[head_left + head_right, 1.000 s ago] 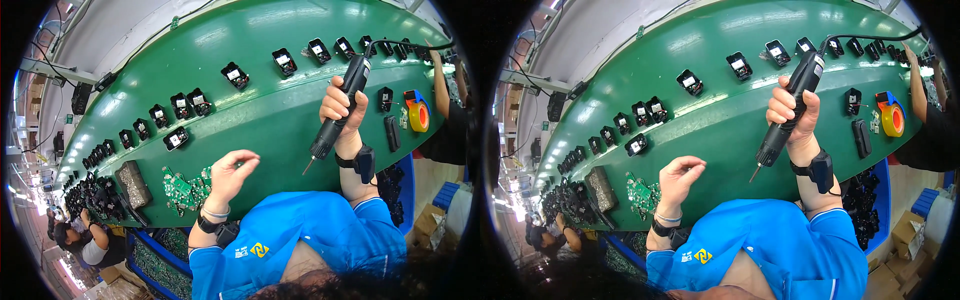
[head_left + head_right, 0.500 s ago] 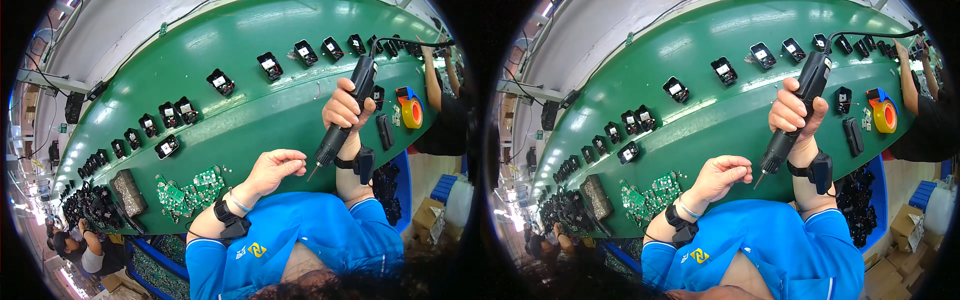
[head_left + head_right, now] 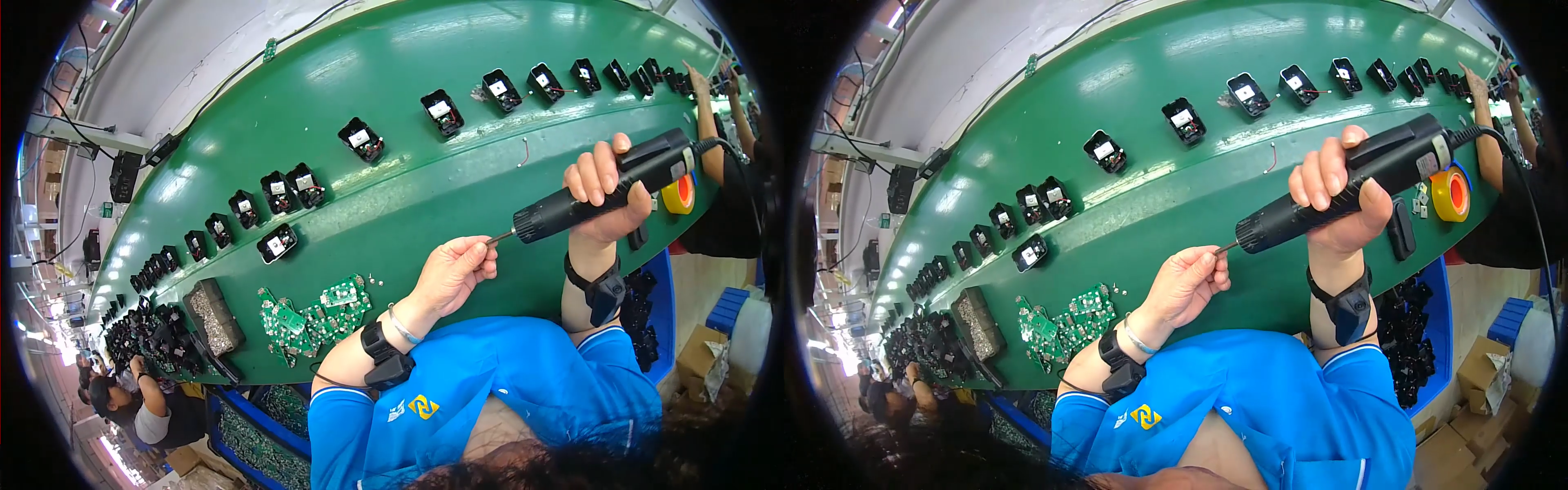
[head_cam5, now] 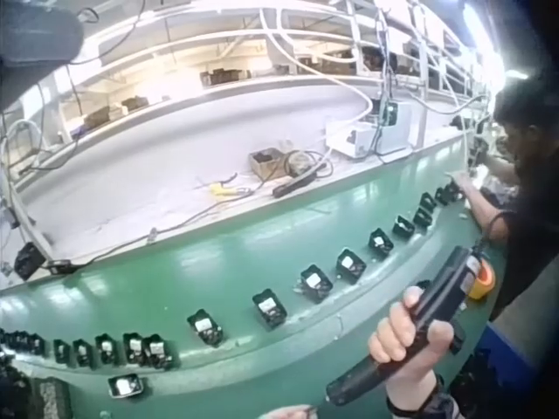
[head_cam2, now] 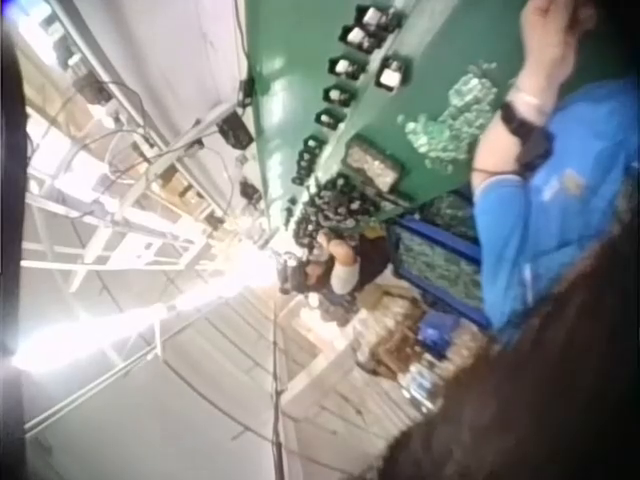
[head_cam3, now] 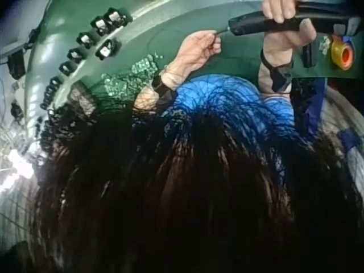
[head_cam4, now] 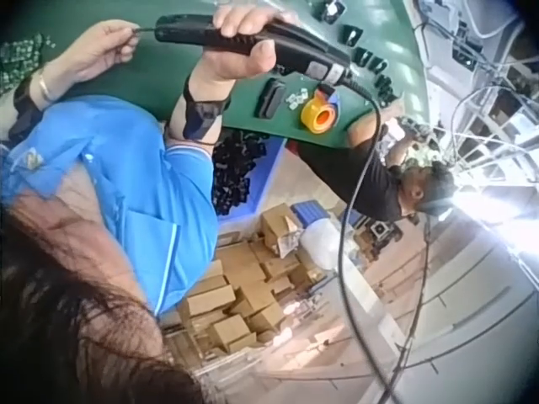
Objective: Assembling electronic components into plastic housings using an electric screwdriver on a production line.
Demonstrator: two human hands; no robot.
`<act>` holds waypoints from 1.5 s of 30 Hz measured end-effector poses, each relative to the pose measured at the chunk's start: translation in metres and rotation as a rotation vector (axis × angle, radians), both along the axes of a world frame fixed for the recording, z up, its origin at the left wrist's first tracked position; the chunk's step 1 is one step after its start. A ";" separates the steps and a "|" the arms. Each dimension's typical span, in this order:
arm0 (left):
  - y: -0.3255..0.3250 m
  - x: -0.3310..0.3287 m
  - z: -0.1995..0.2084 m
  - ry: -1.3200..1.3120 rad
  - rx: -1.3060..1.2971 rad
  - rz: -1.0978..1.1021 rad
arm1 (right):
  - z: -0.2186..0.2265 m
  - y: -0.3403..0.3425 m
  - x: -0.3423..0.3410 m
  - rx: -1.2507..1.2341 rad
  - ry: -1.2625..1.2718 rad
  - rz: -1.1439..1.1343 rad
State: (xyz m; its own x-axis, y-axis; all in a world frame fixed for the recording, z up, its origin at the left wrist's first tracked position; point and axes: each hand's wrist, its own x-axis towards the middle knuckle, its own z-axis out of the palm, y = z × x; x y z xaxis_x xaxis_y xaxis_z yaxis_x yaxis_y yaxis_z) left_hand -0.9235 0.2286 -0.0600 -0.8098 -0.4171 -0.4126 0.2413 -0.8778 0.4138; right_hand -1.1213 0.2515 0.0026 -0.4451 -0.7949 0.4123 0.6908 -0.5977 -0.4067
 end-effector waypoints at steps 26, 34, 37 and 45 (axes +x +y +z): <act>-0.034 -0.065 0.003 0.130 -0.033 -0.021 | 0.020 0.001 -0.026 0.001 0.171 -0.274; -0.038 -0.066 -0.009 0.186 0.113 0.004 | 0.011 -0.004 -0.034 -0.059 0.252 -0.248; -0.037 -0.068 -0.009 0.175 0.103 0.006 | 0.009 -0.004 -0.033 -0.040 0.257 -0.245; -0.041 -0.068 -0.008 0.041 -0.224 0.040 | 0.014 -0.005 -0.036 -0.049 0.315 -0.230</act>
